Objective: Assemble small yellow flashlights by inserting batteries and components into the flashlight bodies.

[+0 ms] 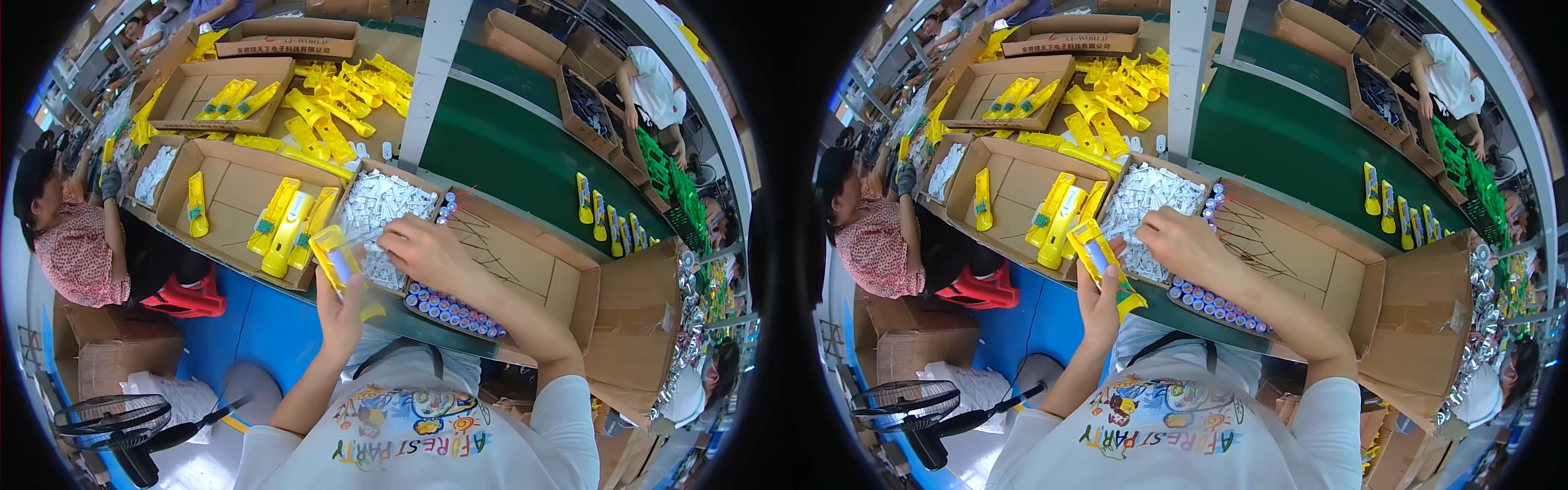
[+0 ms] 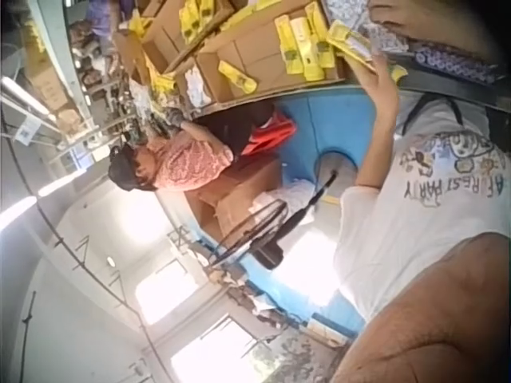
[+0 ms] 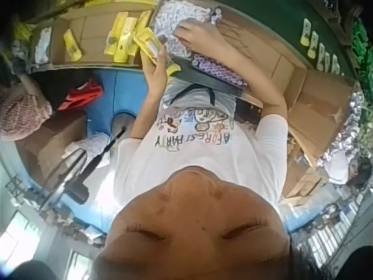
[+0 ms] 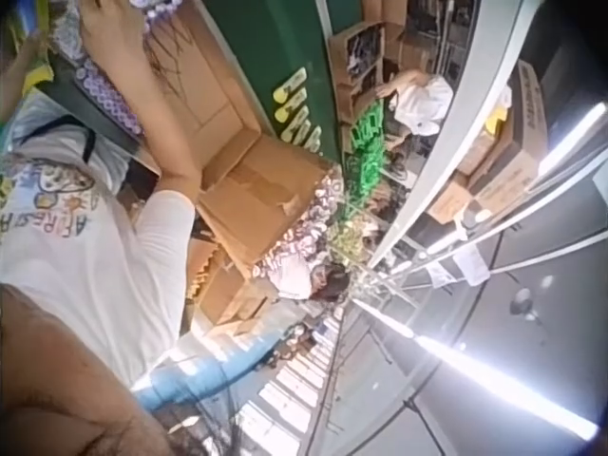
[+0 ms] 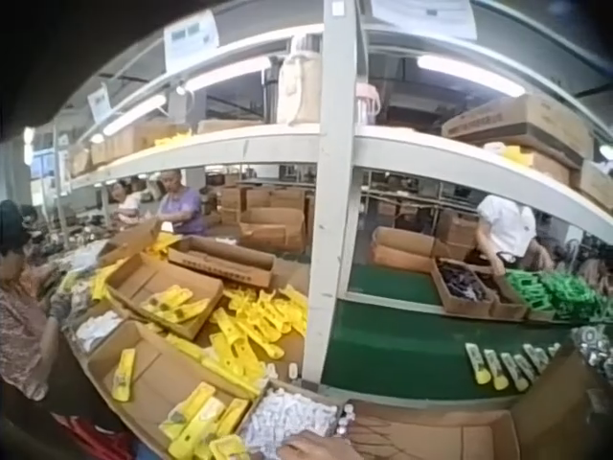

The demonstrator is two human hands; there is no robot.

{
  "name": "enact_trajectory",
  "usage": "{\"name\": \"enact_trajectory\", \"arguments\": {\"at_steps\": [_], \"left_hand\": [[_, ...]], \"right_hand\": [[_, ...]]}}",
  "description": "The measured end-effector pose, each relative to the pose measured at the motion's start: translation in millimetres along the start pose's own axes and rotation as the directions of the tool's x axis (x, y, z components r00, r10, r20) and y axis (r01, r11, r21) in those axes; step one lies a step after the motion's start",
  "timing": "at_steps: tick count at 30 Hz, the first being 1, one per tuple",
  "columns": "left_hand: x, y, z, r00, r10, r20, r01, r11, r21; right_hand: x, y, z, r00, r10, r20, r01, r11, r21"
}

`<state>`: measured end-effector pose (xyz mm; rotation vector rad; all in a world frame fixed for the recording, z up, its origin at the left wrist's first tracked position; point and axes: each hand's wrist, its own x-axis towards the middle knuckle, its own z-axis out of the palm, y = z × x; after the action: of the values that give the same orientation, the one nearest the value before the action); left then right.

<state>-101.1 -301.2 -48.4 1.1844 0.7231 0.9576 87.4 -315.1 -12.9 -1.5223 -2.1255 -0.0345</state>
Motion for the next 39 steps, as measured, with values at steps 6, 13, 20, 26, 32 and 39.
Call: {"name": "enact_trajectory", "arguments": {"at_steps": [6,13,20,26,32,39], "left_hand": [[-2.0,-4.7,14.5,0.999,-0.039,0.004,0.039,0.963,-0.266],[-13.0,-6.7,15.7,0.999,-0.009,0.039,0.022,0.941,-0.339],[-7.2,5.8,14.2,0.978,-0.159,0.137,0.165,0.986,-0.034],[-3.8,0.5,11.3,0.931,-0.228,0.286,0.243,0.97,-0.019],[-2.1,-0.8,18.8,0.912,-0.116,0.393,0.182,0.974,-0.136],[51.7,15.1,3.0,0.853,-0.004,0.521,-0.135,0.964,0.229]], "right_hand": [[-7.8,-8.2,-3.0,0.987,0.028,-0.16,0.021,0.955,0.297],[-17.8,-6.8,-5.8,0.917,0.387,-0.094,-0.254,0.75,0.611],[-15.6,5.4,-16.6,0.93,0.363,0.056,-0.327,0.747,0.579],[-1.5,-3.0,-19.0,0.884,0.389,0.26,-0.456,0.594,0.663],[-2.0,-9.8,-27.0,0.901,0.433,-0.001,-0.374,0.779,0.504],[-38.2,74.6,-48.1,0.694,0.698,0.177,-0.419,0.192,0.887]]}}
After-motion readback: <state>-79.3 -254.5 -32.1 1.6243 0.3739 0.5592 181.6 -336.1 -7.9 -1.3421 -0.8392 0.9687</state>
